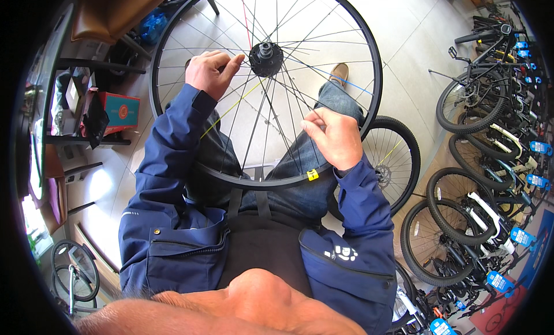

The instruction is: The person laces a bicycle wheel by threading spokes through the rim and hub, then adjusts spoke tension by hand. The person repeats this process on a second wheel, rotating each wheel to access different spoke positions.

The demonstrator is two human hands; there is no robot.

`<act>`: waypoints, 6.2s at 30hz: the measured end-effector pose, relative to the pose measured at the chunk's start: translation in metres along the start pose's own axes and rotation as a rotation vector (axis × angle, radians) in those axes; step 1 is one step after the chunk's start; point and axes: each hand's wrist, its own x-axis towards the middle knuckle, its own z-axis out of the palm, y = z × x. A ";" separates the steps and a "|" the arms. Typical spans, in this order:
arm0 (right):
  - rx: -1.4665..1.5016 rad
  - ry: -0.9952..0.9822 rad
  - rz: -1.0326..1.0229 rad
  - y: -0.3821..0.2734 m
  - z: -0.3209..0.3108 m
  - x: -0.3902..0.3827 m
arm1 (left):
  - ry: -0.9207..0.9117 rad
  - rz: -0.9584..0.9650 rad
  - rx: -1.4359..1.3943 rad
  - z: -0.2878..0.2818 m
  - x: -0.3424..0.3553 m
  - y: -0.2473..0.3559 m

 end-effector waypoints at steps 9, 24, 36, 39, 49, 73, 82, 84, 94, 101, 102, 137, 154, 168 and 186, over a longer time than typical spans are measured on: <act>0.017 -0.179 0.024 0.010 -0.007 -0.002 | -0.027 -0.018 0.018 0.002 -0.002 -0.002; -0.111 -0.018 -0.051 -0.015 -0.004 -0.033 | -0.052 -0.053 0.023 0.001 -0.002 -0.002; 0.155 -0.271 0.156 -0.002 -0.018 -0.041 | -0.036 0.013 0.042 0.000 -0.002 -0.005; 0.163 -0.260 0.157 0.004 -0.018 -0.038 | -0.036 0.017 0.058 0.000 -0.004 -0.005; 0.294 -0.407 0.162 -0.001 0.004 -0.041 | -0.040 0.019 0.041 0.000 -0.004 -0.005; 0.310 -0.430 0.212 -0.018 0.032 -0.042 | -0.059 0.013 0.045 0.000 -0.004 -0.006; 0.275 -0.461 0.199 -0.016 0.035 -0.042 | -0.061 0.003 0.035 -0.001 -0.004 -0.006; 0.263 -0.437 0.134 -0.014 0.037 -0.043 | -0.054 -0.001 0.029 -0.001 -0.004 -0.006; 0.247 -0.409 0.025 -0.007 0.042 -0.044 | -0.079 -0.062 0.027 0.000 -0.005 -0.003; 0.247 -0.431 0.035 -0.007 0.042 -0.043 | -0.051 0.006 0.039 -0.002 -0.004 -0.003; 0.250 -0.431 0.041 -0.006 0.042 -0.043 | -0.054 0.006 0.041 -0.002 -0.004 -0.003; 0.197 -0.348 -0.041 -0.001 0.048 -0.051 | -0.027 0.039 0.028 -0.002 -0.003 -0.001; 0.474 -0.509 0.151 -0.003 0.025 -0.046 | -0.065 0.010 0.021 -0.002 -0.003 -0.002; 0.319 -0.393 0.050 -0.004 0.033 -0.050 | -0.098 -0.052 0.054 -0.005 -0.003 0.000; 0.382 -0.297 0.110 0.000 0.035 -0.051 | -0.112 -0.053 0.026 -0.007 -0.001 0.002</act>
